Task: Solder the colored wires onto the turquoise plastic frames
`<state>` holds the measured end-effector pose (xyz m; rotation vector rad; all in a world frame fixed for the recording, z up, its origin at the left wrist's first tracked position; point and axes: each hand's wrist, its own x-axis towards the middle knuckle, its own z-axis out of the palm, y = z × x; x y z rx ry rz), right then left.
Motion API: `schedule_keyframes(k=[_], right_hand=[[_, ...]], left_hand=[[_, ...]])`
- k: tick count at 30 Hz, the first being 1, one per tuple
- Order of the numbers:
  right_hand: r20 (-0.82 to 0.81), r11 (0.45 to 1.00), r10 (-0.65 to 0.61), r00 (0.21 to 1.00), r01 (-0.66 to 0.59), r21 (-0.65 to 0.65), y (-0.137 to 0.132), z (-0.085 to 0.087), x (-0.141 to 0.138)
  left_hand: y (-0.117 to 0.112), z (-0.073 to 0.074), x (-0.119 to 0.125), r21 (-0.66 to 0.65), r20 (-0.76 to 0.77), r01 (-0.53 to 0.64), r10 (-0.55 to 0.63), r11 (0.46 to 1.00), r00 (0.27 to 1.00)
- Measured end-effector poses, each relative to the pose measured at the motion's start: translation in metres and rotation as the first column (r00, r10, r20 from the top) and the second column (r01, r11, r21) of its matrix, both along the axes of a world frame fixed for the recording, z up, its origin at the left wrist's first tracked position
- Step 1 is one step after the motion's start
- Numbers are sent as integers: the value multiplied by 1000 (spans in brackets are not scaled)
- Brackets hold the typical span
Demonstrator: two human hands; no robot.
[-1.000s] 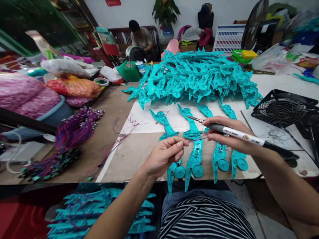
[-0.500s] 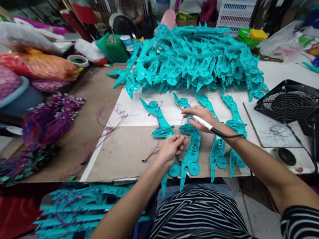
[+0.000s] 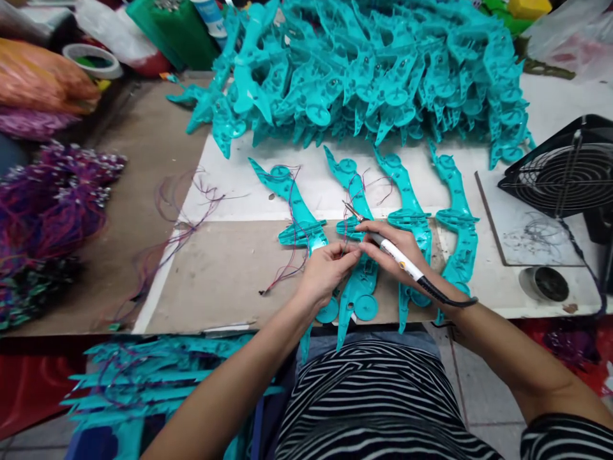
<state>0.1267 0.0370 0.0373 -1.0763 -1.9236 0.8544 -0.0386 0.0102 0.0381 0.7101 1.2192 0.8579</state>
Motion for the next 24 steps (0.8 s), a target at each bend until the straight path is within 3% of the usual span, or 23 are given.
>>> schedule_keyframes(k=[5,10,15,19,24], right_hand=[[-14,976,-185,983,185,116,-34,8,28],[-38,949,-265,964,267,165,-75,10,42],[-17,963,-211,977,211,169,-93,4,39],[-19,968,-150,989,150,200,-94,1,39],[-12,957,-89,996,89,276,-92,-3,38]], left_hand=[[-4,-5,4,115,-245,90,-60,989,968],[-2,-8,3,168,-370,183,-110,969,922],[-5,-8,-4,236,-437,255,-132,938,890],[-6,-7,-7,259,-500,341,-177,904,848],[-6,-6,-6,249,-540,361,-181,899,822]])
